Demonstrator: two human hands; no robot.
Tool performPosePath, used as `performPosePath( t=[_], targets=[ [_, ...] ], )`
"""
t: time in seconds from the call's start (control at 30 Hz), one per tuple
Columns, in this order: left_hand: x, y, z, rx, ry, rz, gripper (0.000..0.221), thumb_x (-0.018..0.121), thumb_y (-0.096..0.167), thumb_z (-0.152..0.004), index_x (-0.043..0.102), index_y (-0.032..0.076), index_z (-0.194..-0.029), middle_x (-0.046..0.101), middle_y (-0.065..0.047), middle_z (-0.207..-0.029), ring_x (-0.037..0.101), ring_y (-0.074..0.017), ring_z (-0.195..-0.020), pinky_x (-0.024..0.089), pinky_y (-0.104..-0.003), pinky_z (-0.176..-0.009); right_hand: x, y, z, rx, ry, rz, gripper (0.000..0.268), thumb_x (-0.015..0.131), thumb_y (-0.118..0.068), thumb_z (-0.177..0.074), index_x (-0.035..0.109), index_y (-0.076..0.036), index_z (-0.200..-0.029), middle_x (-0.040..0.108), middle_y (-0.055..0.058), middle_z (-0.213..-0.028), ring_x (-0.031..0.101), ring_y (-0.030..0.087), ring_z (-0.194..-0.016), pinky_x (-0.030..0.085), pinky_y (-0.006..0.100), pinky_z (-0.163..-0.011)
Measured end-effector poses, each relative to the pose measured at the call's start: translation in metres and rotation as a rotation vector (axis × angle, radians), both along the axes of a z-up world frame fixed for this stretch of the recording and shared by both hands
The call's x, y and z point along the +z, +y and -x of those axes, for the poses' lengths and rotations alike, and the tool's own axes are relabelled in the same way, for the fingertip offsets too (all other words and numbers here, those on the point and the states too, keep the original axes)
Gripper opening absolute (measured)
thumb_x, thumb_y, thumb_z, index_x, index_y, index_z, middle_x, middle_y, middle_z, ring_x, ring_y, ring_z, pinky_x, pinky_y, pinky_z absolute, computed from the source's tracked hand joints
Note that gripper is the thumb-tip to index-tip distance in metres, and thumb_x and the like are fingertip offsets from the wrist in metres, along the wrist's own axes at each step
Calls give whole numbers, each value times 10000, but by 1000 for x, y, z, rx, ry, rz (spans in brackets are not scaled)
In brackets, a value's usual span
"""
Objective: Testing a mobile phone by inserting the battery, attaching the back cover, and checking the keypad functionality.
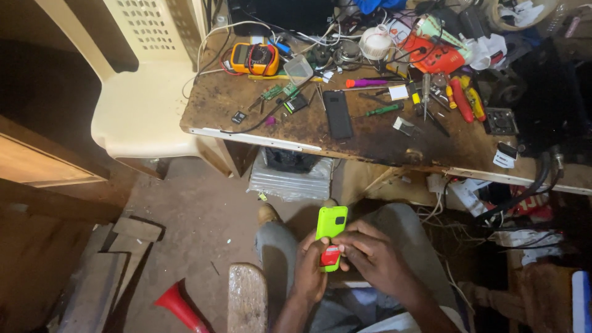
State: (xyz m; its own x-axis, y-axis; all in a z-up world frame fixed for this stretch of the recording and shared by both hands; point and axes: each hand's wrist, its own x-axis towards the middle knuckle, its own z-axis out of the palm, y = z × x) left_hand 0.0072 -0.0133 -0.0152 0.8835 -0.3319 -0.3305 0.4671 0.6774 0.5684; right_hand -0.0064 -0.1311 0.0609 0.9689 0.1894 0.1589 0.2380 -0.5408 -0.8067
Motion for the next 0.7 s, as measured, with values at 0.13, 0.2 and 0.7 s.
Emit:
performPosePath(
  t=[0.13, 0.2, 0.7],
  targets=[
    [0, -1, 0, 41, -32, 15, 284, 543, 177, -732, 571, -51, -898, 578, -141, -690, 544, -183, -511, 496, -293, -387, -14, 1, 0, -36, -118, -15, 198, 480, -137, -836, 644, -59, -915, 574, 63, -833, 555, 173, -780, 418, 265, -663],
    [-7, -3, 2, 57, -48, 36, 284, 571, 157, -686, 574, -52, -878, 581, -146, -693, 549, -198, -519, 502, -309, -392, -14, 3, 2, -50, -164, -1, 196, 478, -108, -829, 639, -52, -928, 574, 81, -846, 551, 190, -788, 418, 279, -671],
    [-2, 3, 3, 64, -430, -675, 84, 536, 139, -701, 608, 106, -730, 544, -11, -678, 471, -115, -660, 392, -268, -592, -15, 9, 8, -140, -299, 141, 168, 456, -117, -860, 608, -77, -920, 551, 80, -862, 581, 190, -770, 455, 271, -699]
  ],
)
